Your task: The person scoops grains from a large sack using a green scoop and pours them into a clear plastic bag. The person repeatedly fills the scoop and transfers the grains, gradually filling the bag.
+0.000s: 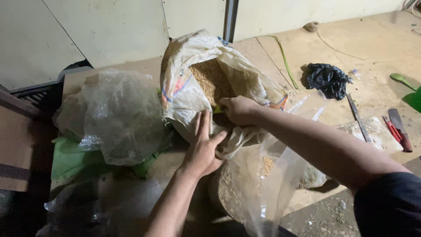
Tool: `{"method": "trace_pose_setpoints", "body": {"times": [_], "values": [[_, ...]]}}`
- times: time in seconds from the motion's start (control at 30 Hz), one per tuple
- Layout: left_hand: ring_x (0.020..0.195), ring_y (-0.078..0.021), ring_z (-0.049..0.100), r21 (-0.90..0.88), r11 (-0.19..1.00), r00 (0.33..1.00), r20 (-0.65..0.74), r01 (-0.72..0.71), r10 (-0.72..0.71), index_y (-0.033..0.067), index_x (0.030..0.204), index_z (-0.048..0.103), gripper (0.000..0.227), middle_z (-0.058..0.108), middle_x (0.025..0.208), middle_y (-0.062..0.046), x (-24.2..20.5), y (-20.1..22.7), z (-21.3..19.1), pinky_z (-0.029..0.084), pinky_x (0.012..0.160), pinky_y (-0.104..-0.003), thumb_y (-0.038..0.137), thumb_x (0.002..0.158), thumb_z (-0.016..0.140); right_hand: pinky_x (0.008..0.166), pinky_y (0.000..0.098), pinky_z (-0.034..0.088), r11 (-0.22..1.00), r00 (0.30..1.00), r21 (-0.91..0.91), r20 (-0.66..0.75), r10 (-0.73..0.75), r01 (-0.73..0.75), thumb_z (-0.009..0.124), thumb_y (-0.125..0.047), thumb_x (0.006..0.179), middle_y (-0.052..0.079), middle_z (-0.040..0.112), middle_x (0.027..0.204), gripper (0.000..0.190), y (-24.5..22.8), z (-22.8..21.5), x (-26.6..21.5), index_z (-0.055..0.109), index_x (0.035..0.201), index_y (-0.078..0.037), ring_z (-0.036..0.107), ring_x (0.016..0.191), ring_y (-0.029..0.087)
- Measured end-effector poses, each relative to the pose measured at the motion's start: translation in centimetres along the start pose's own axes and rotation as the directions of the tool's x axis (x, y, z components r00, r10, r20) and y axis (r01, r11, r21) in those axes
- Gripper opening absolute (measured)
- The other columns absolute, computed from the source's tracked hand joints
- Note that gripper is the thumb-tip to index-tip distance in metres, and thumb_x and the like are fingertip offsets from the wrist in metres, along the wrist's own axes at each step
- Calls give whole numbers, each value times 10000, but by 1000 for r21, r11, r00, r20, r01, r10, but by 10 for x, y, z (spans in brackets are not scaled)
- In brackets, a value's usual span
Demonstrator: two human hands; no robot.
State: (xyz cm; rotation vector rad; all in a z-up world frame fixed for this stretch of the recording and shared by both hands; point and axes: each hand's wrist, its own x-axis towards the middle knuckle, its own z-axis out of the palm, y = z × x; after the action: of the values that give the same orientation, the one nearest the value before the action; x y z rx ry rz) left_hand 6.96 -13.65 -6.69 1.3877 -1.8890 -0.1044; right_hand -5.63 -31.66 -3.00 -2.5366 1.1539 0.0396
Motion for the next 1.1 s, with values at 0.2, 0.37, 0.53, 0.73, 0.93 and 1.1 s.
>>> {"method": "trace_pose_setpoints", "body": {"times": [0.2, 0.37, 0.53, 0.73, 0.93, 1.1], "values": [[1481, -586, 143, 10, 1000, 999, 46, 23, -24, 69, 1214, 741, 552, 161, 1580, -404, 3, -2, -1, 150, 1208, -650, 240, 700, 847, 807, 513, 555, 986, 974, 91, -188, -123, 142, 593, -242, 933, 220, 733, 973, 260, 6, 22, 32, 670, 1147, -117, 694, 930, 436], [1495, -584, 133, -47, 998, 999, -14, 34, -35, 90, 1249, 744, 511, 171, 1605, -397, -3, -4, 7, 148, 1214, -644, 165, 747, 798, 807, 469, 569, 970, 956, 163, -261, -136, 182, 661, -235, 872, 187, 749, 974, 259, 13, 15, 20, 718, 1101, -129, 711, 921, 400], [1532, -562, 134, -9, 998, 998, -17, 58, -59, 59, 1220, 732, 474, 184, 1620, -387, -9, -5, 13, 174, 1237, -642, 154, 763, 819, 812, 422, 579, 953, 950, 238, -289, -116, 189, 714, -227, 838, 158, 761, 991, 272, 0, 1, 3, 729, 1087, -118, 733, 940, 347], [1499, -538, 101, 44, 979, 977, 57, 201, -204, 102, 1283, 708, 675, 171, 1632, -360, -6, 6, -11, 157, 1180, -659, 293, 665, 900, 807, 397, 580, 949, 945, 278, -322, -54, 149, 718, -248, 869, 130, 766, 1010, 245, -6, -22, -5, 741, 1082, -131, 751, 919, 306], [1503, -533, 132, 83, 987, 980, -161, 134, -120, 123, 1410, 574, 748, 208, 1624, -322, -23, 40, -46, 155, 1163, -689, 307, 719, 793, 750, 352, 578, 938, 921, 301, -386, -44, 171, 743, -273, 890, 105, 784, 993, 232, -2, -46, -20, 756, 1067, -124, 747, 854, 213], [1324, -347, 455, -49, 995, 939, -331, 85, -96, 97, 1369, 540, 556, 479, 1397, -188, -34, 74, -58, 379, 1096, -554, 336, 887, 682, 625, 334, 511, 895, 956, 440, -286, 66, 70, 672, -228, 976, 128, 755, 891, 203, 3, -68, -46, 770, 1116, -119, 634, 728, 156]]}}
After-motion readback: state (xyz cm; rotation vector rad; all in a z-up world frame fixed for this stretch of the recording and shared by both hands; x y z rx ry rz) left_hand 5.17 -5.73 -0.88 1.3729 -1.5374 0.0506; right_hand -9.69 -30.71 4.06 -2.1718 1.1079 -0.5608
